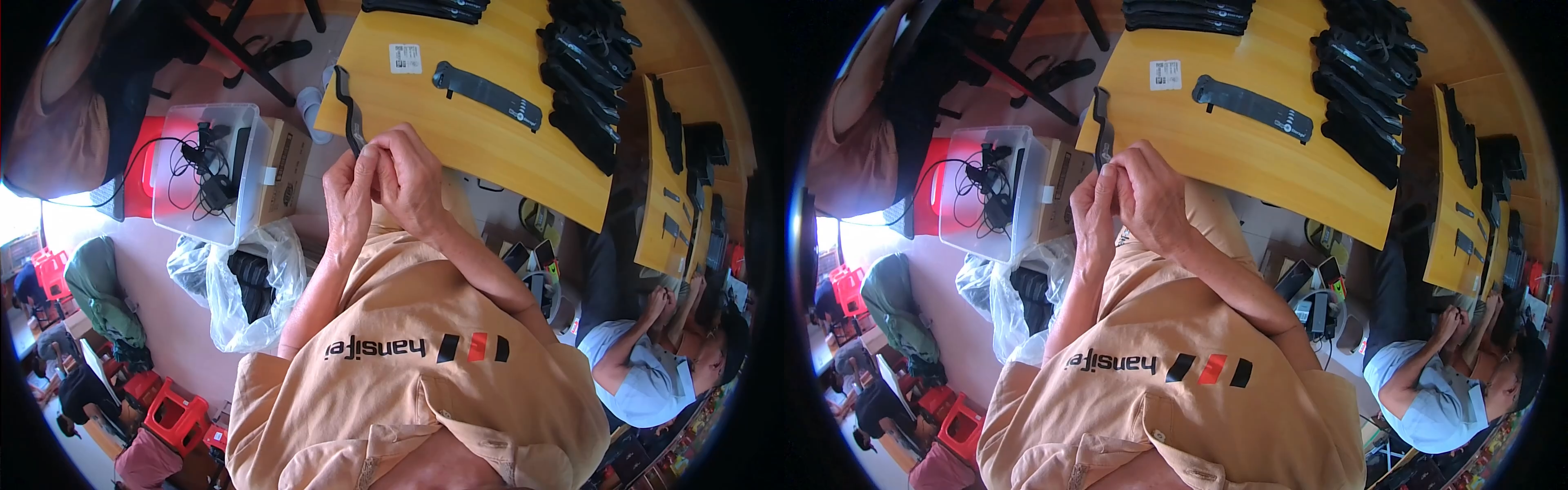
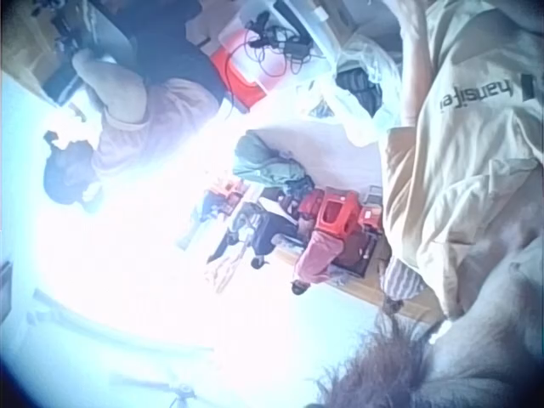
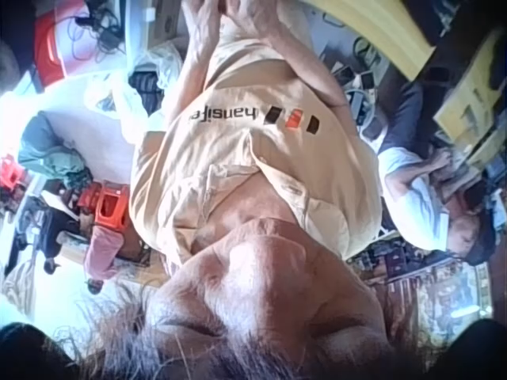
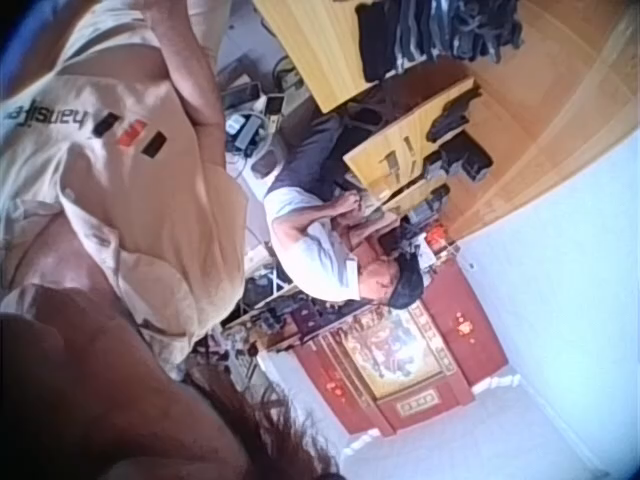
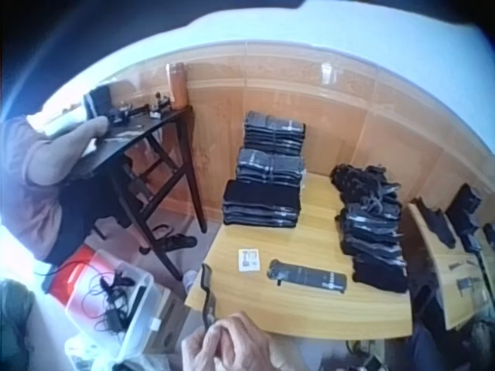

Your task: Inspecting and organizing black textile straps at a workbench.

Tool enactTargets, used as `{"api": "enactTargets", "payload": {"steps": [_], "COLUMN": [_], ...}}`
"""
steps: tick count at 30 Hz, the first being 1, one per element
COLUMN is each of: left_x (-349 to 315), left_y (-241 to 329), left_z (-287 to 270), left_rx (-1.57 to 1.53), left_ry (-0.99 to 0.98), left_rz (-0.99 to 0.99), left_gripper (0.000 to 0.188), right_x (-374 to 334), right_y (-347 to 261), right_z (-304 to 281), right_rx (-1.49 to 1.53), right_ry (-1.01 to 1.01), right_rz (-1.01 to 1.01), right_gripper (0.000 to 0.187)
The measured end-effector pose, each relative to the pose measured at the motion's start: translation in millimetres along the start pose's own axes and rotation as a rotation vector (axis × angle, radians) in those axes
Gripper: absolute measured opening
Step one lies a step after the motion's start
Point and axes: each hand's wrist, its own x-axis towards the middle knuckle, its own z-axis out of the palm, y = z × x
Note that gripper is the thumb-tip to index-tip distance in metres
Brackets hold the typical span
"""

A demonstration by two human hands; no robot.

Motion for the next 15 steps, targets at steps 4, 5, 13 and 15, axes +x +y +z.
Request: {"api": "enactTargets", "payload": {"steps": [4, 5, 13, 15], "left_x": [-0.3, -1.3, 1.1, 1.3], "left_y": [1.4, 2.7, -4.6, -5.9], "left_z": [-0.6, 0.3, -3.3, -5.7], "left_rx": [0.053, 0.105, 0.506, 0.473], "left_ry": [0.001, 0.017, 0.106, 0.094], "left_rz": [-0.001, 0.032, 0.399, 0.412], "left_gripper": [0.034, 0.034, 0.033, 0.033], "right_x": [-1.1, -1.7, -7.3, -4.7], "right_y": [2.6, 3.2, 8.7, 4.6], "right_z": [0.9, 1.5, 3.8, 0.9], "right_rx": [0.140, 0.136, 0.702, 0.815], "right_ry": [-0.014, -0.009, -0.050, -0.052], "right_rz": [0.154, 0.157, 0.603, 0.652], "right_gripper": [0.001, 0.001, 0.008, 0.009]}}
